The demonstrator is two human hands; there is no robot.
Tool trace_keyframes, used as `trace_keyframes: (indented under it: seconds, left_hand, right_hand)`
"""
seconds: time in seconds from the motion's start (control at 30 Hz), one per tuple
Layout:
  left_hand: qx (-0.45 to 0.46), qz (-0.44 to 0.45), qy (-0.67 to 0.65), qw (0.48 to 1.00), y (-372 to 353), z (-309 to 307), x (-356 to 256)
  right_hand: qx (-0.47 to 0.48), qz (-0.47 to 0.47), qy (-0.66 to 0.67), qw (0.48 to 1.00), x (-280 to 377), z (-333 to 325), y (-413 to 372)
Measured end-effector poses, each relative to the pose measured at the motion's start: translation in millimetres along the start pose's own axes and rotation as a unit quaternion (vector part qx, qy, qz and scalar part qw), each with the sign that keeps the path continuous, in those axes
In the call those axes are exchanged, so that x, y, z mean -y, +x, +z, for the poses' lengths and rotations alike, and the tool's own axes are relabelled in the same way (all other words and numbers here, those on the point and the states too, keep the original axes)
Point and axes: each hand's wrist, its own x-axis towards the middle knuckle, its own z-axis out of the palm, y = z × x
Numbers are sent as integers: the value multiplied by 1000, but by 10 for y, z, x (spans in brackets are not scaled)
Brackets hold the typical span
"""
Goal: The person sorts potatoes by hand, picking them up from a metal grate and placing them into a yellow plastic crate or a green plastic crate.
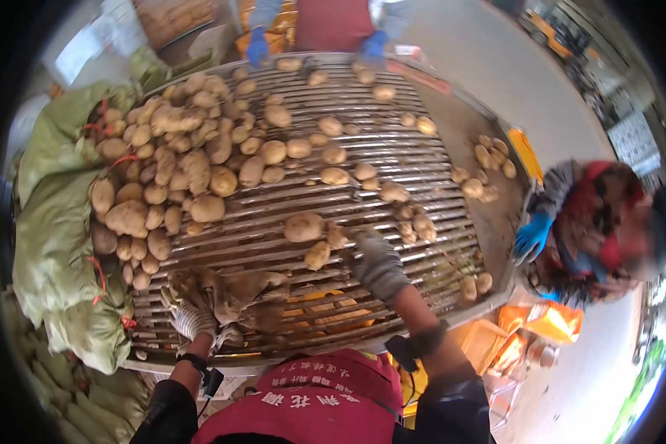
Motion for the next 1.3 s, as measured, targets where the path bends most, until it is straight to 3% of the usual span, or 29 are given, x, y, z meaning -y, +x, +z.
trace_keyframes:
  seconds: [0.03, 0.07, 0.13, 0.2, 0.23, 0.3, 0.33, 0.4, 0.47, 0.5, 0.53, 0.6, 0.67, 0.7, 0.73, 0.77, 0.83, 0.9, 1.0, 1.13, 1.17, 1.2, 1.27, 1.3]
  left_hand:
    - [18, -13, 0, 1000, 18, -84, -50]
    - [36, -25, -1, 999, 37, -172, -108]
    - [65, -36, 34, 997, 46, -275, -185]
    - [66, -33, 23, 997, 40, -268, -165]
    - [140, -62, 41, 987, 77, -394, -246]
    - [109, -51, 41, 992, 49, -343, -201]
    - [73, -34, 37, 996, 64, -355, -238]
    - [87, -41, 41, 994, 109, -446, -301]
    - [107, -57, 38, 992, 85, -467, -317]
    - [83, -47, 12, 995, 73, -458, -308]
    - [53, -33, 48, 997, 39, -326, -245]
    - [138, -80, 11, 987, 55, -183, -136]
    - [-57, 18, 46, 997, 22, -127, -122]
    - [17, -28, 22, 999, 23, -181, -169]
    - [93, -73, 0, 993, 49, -365, -275]
    - [155, -79, 51, 983, 90, -585, -415]
    - [156, -34, 48, 986, 101, -486, -450]
    - [149, 14, 45, 988, 20, -394, -354]
    - [130, 85, 33, 987, 5, -242, -219]
    - [113, 170, 12, 979, 9, 44, -27]
    - [114, 192, 7, 975, 44, 176, 69]
    - [115, 215, 2, 970, 58, 299, 145]
    - [113, 251, -7, 961, 252, 714, 960]
    - [109, 263, -10, 958, 227, 702, 364]
  right_hand:
    - [25, -56, 18, 998, 38, 205, 206]
    - [37, -96, -53, 993, 173, 348, 380]
    - [104, -64, -196, 973, 341, 624, 678]
    - [121, -42, -242, 962, 352, 845, 935]
    - [125, -50, -242, 961, 359, 868, 1037]
    - [213, -40, -181, 959, 319, 824, 1118]
    - [212, -41, -185, 959, 277, 767, 1103]
    - [179, -14, -35, 983, 214, 661, 1091]
    - [190, 28, -14, 981, 355, 359, 947]
    - [193, 49, 237, 951, 314, 282, 790]
    - [174, 59, 473, 861, 264, 215, 628]
    - [242, 91, 743, 618, 148, 144, 222]
    - [173, 136, 841, 494, 161, 186, -137]
    - [163, 111, 866, 459, 176, 174, -279]
    - [42, 185, 834, 518, 168, 218, -497]
    - [46, 170, 850, 497, 107, 261, -686]
    - [26, 155, 866, 474, 47, 274, -1042]
    - [6, 143, 918, 369, 74, 224, -1343]
    - [-86, 126, 918, 365, 160, 240, -1683]
    - [-135, 109, 913, 368, 261, 237, -2240]
    - [-170, 124, 892, 401, 331, 218, -2446]
    - [-195, 127, 887, 400, 335, 302, -2686]
    - [-286, 212, 870, 341, 346, 562, -3182]
    - [-332, 267, 822, 377, 474, 535, -3482]
